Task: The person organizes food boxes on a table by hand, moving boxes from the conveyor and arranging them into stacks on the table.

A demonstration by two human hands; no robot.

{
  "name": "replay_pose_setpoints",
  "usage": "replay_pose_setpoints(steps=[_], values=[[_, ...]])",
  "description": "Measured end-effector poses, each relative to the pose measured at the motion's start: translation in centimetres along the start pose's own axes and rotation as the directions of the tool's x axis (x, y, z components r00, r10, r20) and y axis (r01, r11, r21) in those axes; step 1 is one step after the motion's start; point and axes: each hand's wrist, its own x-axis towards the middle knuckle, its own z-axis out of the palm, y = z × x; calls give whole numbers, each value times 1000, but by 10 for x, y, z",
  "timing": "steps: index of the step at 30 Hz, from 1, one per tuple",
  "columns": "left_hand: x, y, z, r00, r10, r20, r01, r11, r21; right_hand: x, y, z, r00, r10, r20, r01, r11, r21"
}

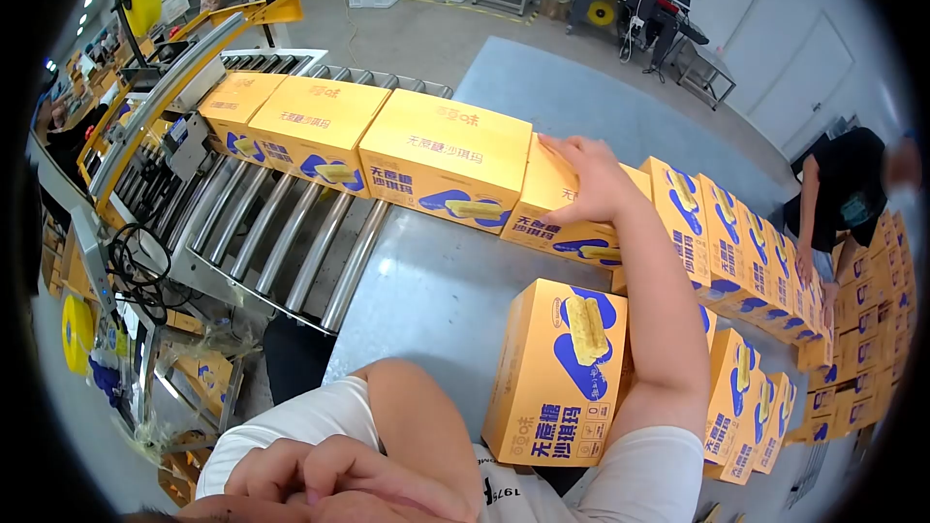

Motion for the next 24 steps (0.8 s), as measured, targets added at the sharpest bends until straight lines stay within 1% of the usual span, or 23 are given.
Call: replay_pose_setpoints(steps=[3, 4, 6, 9, 10, 11, 12, 13, 15, 16, 17, 19, 21, 22, 24], values=[[0, -2, 1, 1000, 12, -26, -11, 1000, 14, -7, 39, -3, 981, -30, -191, 43, 997, 64], [0, -3, 3, 999, 15, -29, -14, 1000, 20, -13, 39, -18, 970, 19, -242, 22, 986, 167], [1, -2, 5, 999, 26, -44, -25, 999, 30, -20, 49, -38, 894, -24, -448, 115, 978, 175], [2, -3, 9, 996, 48, -78, -44, 998, 54, -26, 29, -83, 769, 50, -638, 135, 962, 238], [3, -3, 12, 995, 60, -80, -54, 996, 75, -31, 11, -93, 715, 102, -691, -73, 995, 70], [2, -3, 11, 995, 51, -85, -46, 997, 61, -35, -18, -96, 650, 130, -749, -289, 953, -85], [1, -2, 11, 995, 43, -91, -38, 998, 46, -35, -40, -94, 576, 131, -807, -495, 842, -216], [0, -1, 9, 996, 31, -83, -30, 999, 12, -33, -53, -87, 627, 177, -758, -563, 775, -285], [-2, -5, 11, 995, 43, -88, -44, 999, -13, -28, -76, -74, 695, 290, -658, -660, 621, -423], [-3, -11, 19, 993, 68, -102, -69, 998, -6, -27, -84, -73, 793, 368, -485, -591, 658, -467], [-3, -12, 20, 993, 75, -95, -76, 997, -6, -24, -78, -68, 859, 367, -356, -496, 766, -409], [-6, -14, 19, 992, 69, -102, -69, 998, 4, -10, -53, -46, 953, 290, -85, -302, 925, -231], [-7, -12, 15, 995, 53, -83, -53, 999, 6, -1, -36, -22, 992, 110, -57, -114, 991, -70], [-7, -11, 13, 996, 47, -74, -47, 999, 4, 2, -29, -10, 998, 20, -55, -19, 1000, 13], [-8, -8, 10, 998, 33, -55, -33, 999, 8, 7, -17, 14, 998, -50, -40, 48, 998, -39]])
